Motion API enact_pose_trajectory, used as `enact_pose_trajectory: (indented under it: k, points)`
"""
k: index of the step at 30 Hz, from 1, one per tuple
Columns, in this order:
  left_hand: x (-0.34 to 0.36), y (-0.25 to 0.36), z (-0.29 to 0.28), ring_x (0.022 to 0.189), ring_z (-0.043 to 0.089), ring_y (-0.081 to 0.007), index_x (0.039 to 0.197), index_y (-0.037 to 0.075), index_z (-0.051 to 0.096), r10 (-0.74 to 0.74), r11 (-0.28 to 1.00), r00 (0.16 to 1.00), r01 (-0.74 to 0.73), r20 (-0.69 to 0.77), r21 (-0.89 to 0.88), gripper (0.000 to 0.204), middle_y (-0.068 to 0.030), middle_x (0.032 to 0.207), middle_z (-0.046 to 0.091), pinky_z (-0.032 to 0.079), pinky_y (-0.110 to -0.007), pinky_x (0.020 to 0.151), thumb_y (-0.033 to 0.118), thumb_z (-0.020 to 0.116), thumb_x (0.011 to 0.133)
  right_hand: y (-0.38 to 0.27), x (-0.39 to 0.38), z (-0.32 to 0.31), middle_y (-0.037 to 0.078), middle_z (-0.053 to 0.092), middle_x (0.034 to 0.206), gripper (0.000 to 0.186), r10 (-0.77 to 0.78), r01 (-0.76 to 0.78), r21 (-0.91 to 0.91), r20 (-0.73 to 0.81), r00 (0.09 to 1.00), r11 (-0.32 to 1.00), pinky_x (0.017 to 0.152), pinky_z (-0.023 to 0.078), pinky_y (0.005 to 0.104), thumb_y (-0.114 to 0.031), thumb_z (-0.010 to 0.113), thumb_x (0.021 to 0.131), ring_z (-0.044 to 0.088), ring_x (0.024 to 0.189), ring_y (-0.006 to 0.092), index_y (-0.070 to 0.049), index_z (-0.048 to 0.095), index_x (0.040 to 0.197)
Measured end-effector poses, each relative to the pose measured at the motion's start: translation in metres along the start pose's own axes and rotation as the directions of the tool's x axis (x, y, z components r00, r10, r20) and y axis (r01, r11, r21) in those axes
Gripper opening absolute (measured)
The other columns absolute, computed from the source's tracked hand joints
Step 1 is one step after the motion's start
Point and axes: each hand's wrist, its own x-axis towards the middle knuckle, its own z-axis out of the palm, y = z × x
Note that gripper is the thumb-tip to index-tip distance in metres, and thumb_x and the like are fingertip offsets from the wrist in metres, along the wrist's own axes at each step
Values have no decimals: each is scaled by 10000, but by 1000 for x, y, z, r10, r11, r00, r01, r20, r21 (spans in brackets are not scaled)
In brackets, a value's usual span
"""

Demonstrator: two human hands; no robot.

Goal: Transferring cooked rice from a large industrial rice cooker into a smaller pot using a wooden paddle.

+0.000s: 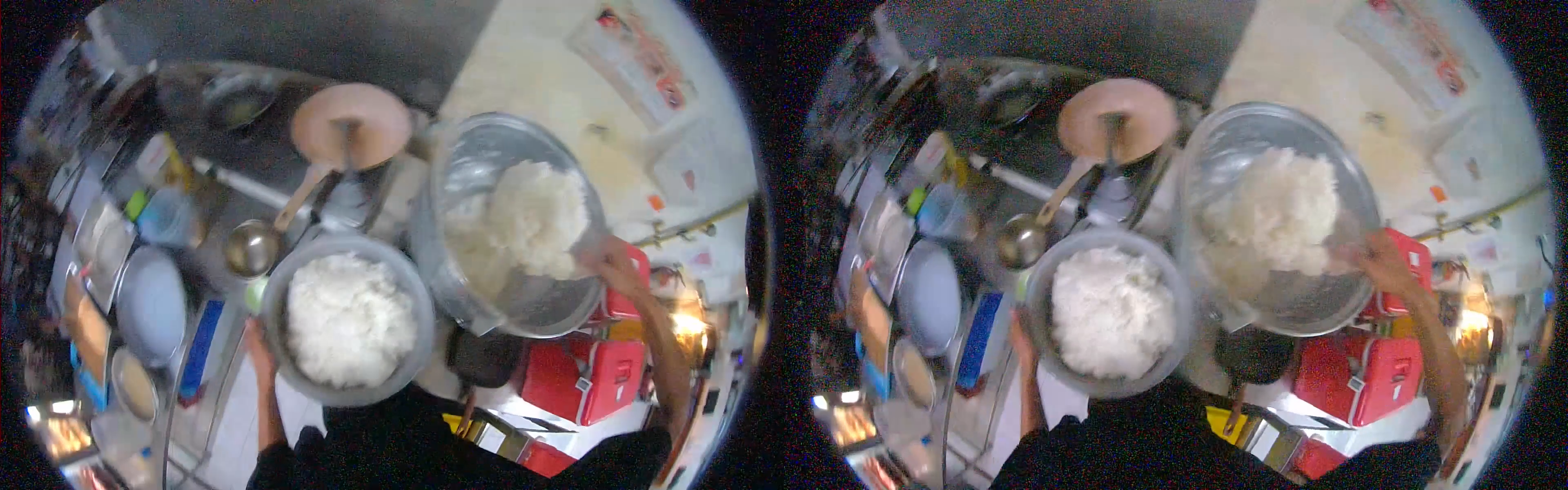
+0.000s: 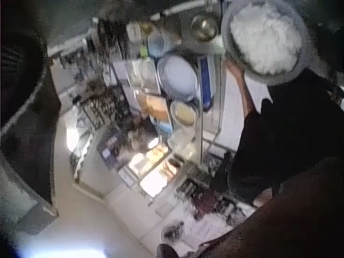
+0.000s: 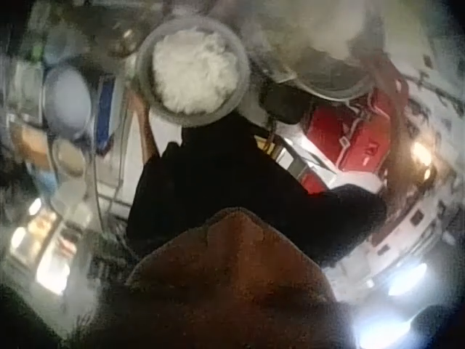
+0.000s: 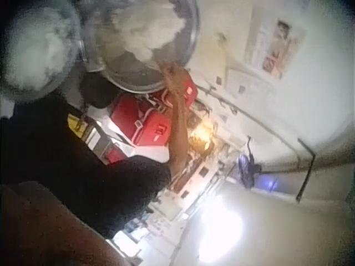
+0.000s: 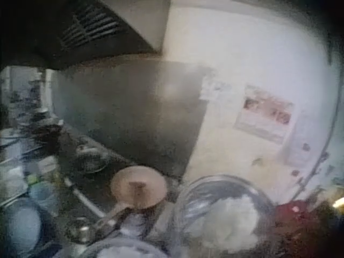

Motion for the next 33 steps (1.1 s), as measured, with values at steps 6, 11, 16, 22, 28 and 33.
enact_pose_trajectory:
  k: [6, 11, 16, 22, 28, 33]
  points:
    - [-7, 31, 12, 961, 546, -239, 1169, -28, 525, 317, 945, 942, -304, -110, 125, 665, -162, 1031, 597, 401, -346, 849, 497, 186, 941, -106, -21, 36, 218, 601, 943, 449, -80, 75, -298, -3, 997, 952, 650, 492, 387, -350, 596, 815, 622, 764, 290, -15, 541, 1109]
    - [-30, 38, -11, 989, 530, -208, 1274, 34, 438, 263, 960, 959, -271, -104, -75, 693, -127, 1067, 574, 402, -348, 855, 573, 203, 907, -215, -37, 160, 259, 580, 940, 449, 287, -124, -598, 184, 940, 792, 545, 493, 463, -172, 469, 846, 624, 729, 359, -70, 387, 1275]
    - [-48, 29, -6, 1161, 422, -236, 1329, 41, 352, 143, 974, 987, -153, -72, -165, 722, -154, 1255, 452, 337, -383, 949, 598, 213, 892, -214, -48, 275, 290, 562, 941, 559, 8, -23, -315, -48, 999, 949, 600, 496, 480, -25, 422, 808, 596, 746, 422, -114, 302, 1346]
    - [-40, 21, 20, 1259, 306, -252, 1337, -25, 287, 186, 923, 981, -157, 49, -352, 704, -147, 1357, 341, 201, -349, 1060, 535, 182, 924, -197, -80, 280, 246, 491, 1186, 617, 136, -137, 35, 27, 990, 990, 804, 457, 481, 60, 389, 773, 560, 938, 423, -75, 270, 1362]
    - [-39, 19, 23, 1216, 352, -254, 1294, -35, 338, 101, 859, 994, -67, 41, -508, 713, -147, 1313, 387, 227, -358, 1044, 549, 177, 919, -239, -118, 316, 353, 390, 1202, 774, 251, -223, -115, 381, 890, 968, 808, 442, 525, 77, 387, 761, 514, 981, 485, -213, 102, 1420]
    - [-45, 18, 21, 1180, 384, -230, 1267, -46, 369, 68, 756, 998, -49, 5, -652, 760, -131, 1261, 441, 236, -343, 1028, 591, 174, 899, -236, -122, 327, 373, 401, 1138, 726, 52, -55, -8, 480, 876, 998, 777, 469, 511, 19, 361, 809, 520, 919, 503, -250, 69, 1417]
